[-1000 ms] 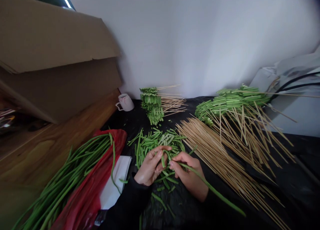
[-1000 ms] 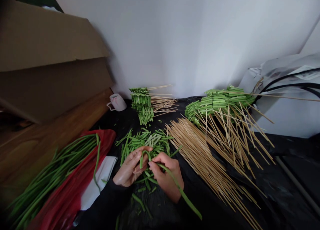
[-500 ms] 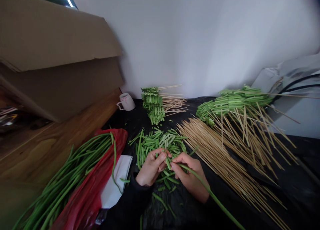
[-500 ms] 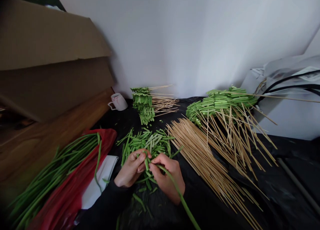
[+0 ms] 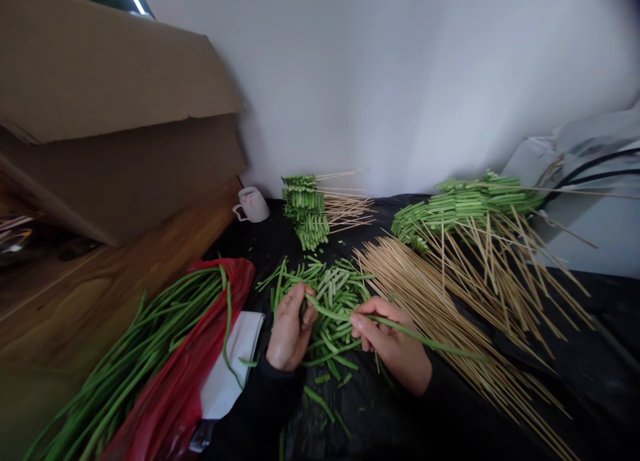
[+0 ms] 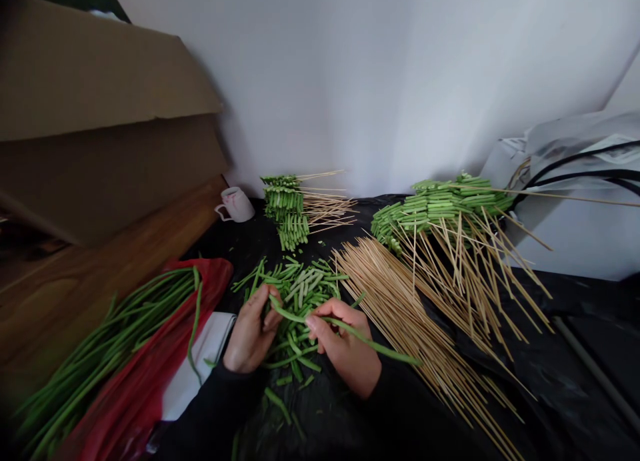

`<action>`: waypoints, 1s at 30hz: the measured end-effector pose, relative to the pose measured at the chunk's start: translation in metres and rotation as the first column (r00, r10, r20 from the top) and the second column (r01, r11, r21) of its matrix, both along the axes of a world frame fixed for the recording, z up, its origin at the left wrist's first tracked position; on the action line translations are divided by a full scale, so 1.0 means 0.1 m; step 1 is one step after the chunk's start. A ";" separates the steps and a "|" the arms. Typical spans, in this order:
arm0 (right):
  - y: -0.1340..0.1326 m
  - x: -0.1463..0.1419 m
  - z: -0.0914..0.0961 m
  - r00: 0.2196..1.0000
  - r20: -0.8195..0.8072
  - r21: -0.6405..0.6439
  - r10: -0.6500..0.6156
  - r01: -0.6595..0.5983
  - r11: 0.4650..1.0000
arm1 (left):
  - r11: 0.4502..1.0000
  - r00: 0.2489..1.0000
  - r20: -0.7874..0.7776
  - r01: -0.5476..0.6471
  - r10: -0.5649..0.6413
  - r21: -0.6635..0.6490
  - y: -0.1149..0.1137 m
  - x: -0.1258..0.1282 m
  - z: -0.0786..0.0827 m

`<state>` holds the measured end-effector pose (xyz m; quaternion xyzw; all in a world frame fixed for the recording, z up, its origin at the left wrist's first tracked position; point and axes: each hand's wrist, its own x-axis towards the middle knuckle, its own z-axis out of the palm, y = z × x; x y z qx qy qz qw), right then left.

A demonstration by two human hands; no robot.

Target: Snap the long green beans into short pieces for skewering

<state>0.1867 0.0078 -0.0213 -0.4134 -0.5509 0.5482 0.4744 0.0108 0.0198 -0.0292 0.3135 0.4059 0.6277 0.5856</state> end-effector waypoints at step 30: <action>0.14 0.07 -0.03 0.992 -0.090 -0.066 0.084 -0.090 0.994 | 0.703 0.546 -0.521 0.692 -0.657 -0.162 -0.12 -0.04 0.03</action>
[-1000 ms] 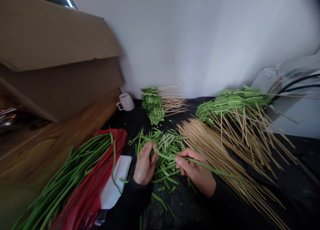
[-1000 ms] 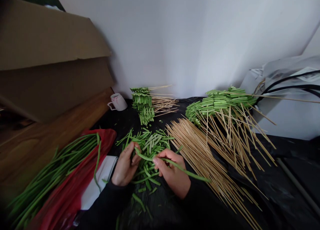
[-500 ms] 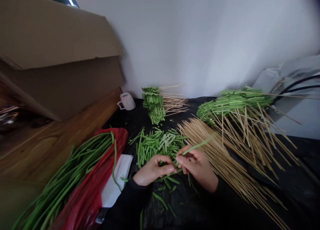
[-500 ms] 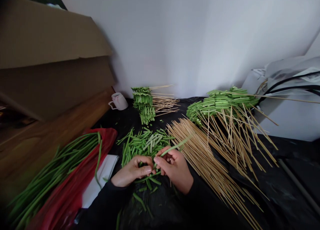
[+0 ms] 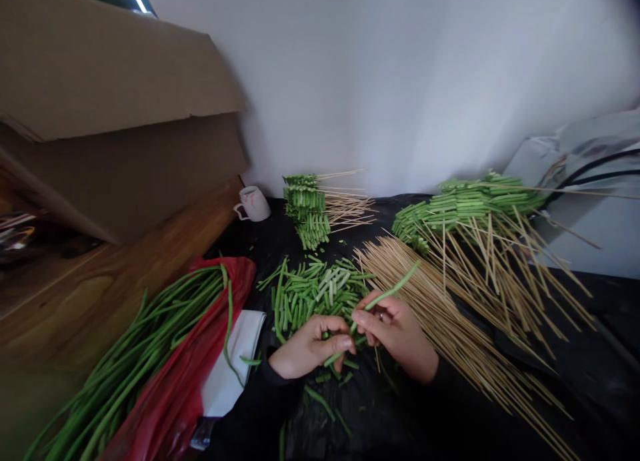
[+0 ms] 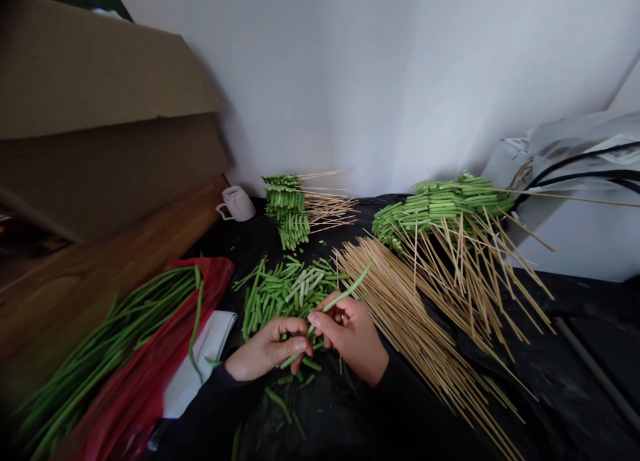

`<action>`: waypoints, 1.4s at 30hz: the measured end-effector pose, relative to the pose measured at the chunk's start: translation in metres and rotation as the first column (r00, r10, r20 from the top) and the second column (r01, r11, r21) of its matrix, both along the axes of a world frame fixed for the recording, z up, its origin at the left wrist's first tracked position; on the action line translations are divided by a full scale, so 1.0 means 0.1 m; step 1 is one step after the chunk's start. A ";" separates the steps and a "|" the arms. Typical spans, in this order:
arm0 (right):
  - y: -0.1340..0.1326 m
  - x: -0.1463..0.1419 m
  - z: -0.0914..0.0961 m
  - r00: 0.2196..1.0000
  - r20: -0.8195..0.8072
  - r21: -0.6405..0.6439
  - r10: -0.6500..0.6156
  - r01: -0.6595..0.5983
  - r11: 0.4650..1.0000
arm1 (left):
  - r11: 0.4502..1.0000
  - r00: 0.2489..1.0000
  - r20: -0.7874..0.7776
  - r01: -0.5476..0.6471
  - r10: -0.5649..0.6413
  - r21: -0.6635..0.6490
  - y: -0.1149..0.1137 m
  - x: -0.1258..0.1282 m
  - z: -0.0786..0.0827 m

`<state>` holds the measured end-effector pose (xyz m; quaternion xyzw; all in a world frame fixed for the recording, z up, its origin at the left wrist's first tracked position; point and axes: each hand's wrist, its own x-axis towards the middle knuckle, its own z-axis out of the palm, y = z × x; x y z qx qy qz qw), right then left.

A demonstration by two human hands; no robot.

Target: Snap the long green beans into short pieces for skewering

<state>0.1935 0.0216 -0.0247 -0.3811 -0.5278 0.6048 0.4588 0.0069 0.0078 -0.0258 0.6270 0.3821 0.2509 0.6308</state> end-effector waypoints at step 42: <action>0.01 0.03 -0.06 0.996 -0.072 -0.040 -0.046 0.043 0.998 | 0.987 0.988 0.008 -0.157 0.157 -0.021 0.03 -0.07 -0.01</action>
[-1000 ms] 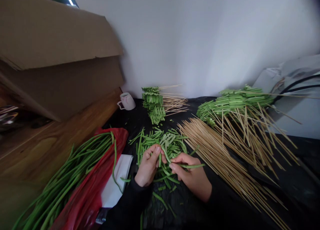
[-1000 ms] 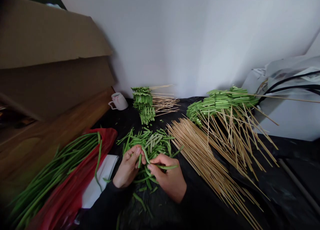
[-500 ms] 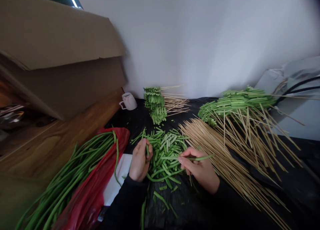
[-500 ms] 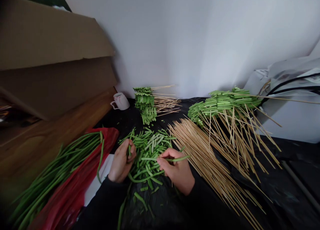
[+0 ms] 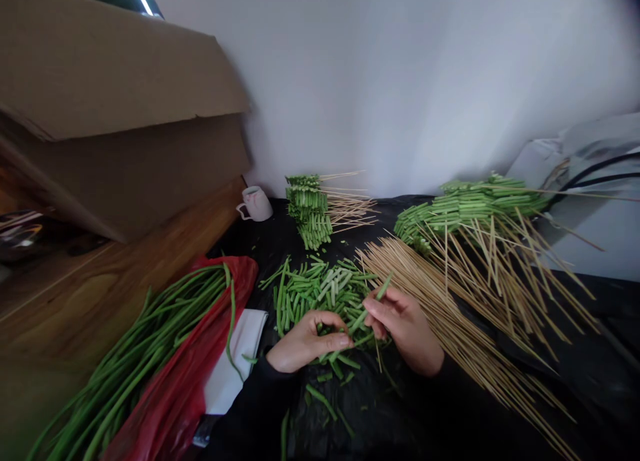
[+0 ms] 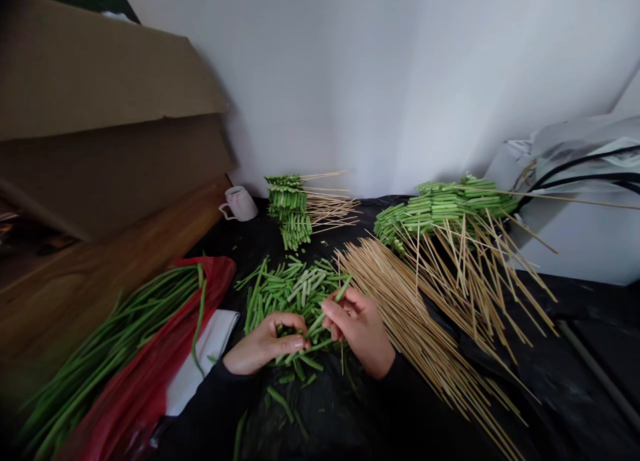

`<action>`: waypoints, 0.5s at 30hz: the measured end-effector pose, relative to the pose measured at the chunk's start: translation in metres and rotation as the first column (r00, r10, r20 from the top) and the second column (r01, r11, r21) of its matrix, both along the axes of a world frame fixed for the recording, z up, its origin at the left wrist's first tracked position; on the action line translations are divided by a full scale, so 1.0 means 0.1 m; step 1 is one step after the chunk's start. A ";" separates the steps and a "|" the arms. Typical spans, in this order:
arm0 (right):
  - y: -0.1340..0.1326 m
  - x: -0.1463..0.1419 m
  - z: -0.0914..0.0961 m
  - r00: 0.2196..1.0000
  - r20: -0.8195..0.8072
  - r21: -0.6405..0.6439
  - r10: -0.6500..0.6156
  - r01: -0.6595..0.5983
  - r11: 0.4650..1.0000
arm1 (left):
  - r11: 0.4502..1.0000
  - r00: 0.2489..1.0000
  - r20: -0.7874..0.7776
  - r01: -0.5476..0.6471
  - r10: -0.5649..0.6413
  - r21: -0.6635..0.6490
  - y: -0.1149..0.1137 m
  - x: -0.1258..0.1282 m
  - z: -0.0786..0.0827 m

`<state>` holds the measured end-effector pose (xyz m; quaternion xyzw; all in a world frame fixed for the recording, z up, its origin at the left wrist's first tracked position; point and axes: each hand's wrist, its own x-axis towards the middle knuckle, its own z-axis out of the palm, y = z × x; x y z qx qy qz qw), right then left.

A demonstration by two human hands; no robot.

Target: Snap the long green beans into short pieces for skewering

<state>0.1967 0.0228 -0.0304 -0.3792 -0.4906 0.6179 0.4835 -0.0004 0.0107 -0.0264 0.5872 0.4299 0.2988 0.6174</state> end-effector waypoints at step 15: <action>-0.18 -0.17 -0.03 0.964 0.256 0.137 0.072 -0.109 0.985 | 0.886 0.660 0.593 -0.379 0.461 -0.267 0.04 0.03 0.00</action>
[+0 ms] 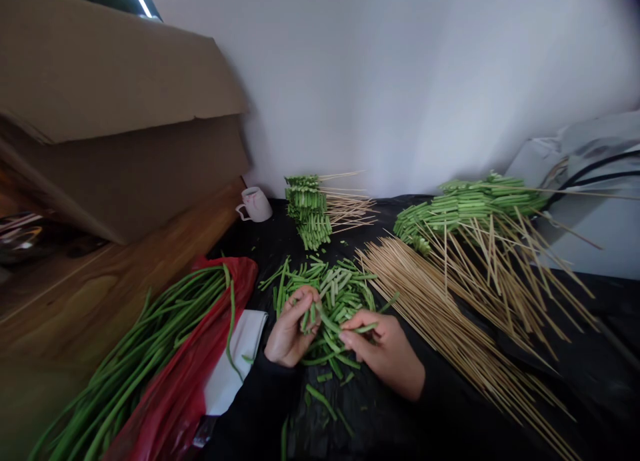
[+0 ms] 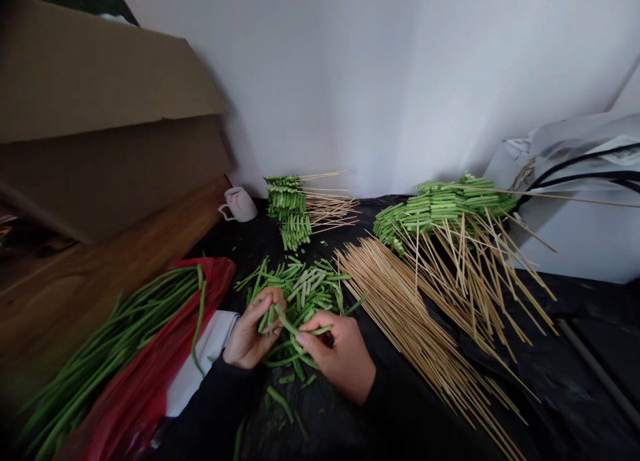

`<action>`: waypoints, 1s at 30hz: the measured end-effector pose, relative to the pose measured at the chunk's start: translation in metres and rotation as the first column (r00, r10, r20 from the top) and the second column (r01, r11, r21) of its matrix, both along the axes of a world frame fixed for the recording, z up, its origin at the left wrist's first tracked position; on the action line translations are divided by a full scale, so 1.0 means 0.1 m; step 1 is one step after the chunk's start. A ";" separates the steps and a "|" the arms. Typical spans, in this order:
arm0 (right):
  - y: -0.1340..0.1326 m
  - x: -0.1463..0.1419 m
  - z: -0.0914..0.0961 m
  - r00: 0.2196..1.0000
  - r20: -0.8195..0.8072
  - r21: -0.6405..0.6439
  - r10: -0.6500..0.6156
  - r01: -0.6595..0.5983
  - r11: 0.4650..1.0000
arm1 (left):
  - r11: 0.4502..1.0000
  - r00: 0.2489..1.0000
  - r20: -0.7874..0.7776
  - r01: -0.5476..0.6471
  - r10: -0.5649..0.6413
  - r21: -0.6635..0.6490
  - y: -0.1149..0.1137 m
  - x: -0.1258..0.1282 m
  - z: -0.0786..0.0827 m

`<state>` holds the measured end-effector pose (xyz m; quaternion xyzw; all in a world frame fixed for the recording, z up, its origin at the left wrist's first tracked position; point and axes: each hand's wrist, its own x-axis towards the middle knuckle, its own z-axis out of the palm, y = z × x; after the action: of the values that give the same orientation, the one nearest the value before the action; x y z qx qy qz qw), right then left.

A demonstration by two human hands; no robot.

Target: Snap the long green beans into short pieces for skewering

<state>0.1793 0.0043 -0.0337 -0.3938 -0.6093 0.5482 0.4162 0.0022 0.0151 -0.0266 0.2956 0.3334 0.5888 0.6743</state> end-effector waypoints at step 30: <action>0.20 0.24 0.05 0.994 0.020 0.130 -0.109 0.105 0.986 | 0.975 0.706 -0.706 0.194 -0.061 0.109 -0.06 -0.03 0.06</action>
<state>0.2028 0.0238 -0.0283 -0.4055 -0.6268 0.4794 0.4613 -0.0011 0.0095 -0.0205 0.5764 0.4885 0.4123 0.5090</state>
